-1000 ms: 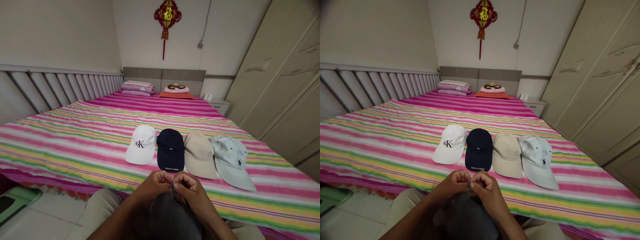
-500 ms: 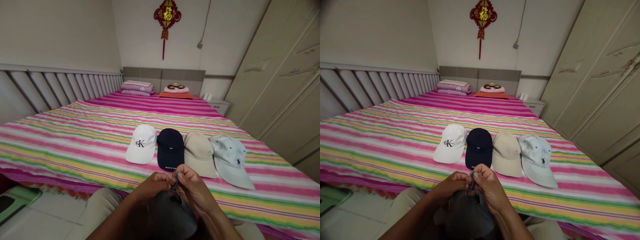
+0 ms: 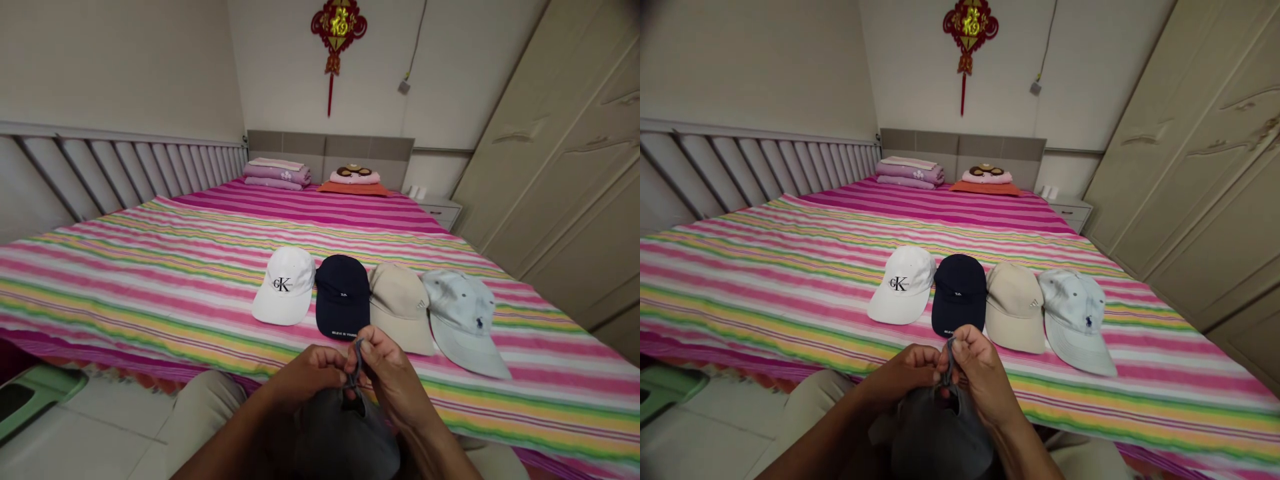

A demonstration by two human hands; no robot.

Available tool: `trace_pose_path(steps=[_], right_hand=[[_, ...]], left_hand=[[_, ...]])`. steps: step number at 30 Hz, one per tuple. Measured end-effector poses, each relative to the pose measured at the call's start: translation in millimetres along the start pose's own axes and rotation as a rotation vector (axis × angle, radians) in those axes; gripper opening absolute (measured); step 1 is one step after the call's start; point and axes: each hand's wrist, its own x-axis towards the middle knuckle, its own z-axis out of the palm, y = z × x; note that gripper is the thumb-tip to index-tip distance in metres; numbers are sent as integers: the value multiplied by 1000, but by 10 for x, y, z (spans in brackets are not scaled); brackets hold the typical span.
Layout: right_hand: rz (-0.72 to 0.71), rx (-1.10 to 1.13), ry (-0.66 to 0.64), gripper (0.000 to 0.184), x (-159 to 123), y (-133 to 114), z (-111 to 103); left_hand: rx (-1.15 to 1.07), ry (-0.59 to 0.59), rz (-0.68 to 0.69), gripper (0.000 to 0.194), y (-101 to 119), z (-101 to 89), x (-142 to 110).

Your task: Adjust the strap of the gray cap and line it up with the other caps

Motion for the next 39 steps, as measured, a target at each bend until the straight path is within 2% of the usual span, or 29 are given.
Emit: trace_pose_path(steps=[3,6,11,16,19,26,33,39], right_hand=[[-10,-84,54,24,-10,5,-54],[33,-119,45,28,-32,-2,-118],[118,59,-38,28,-72,20,-172],[138,159,3,22,-77,61,-131],[151,166,5,16,-85,53,-103],[171,81,59,17,-120,-26,-78],[151,-185,147,22,-117,-105,-114],[173,-360,87,19,-109,-200,-105]], left_hand=[[-27,48,-36,13,-33,-29,-6],[-55,50,-37,11,-60,-63,-4],[-127,-5,-2,14,-104,-86,15],[-187,-90,-14,14,-154,-50,19],[-251,-96,-29,19,-177,-20,18],[-268,-41,-65,22,-192,-14,28],[-300,-21,-33,18,-242,-27,56],[-293,1,-35,17,-231,-21,56]])
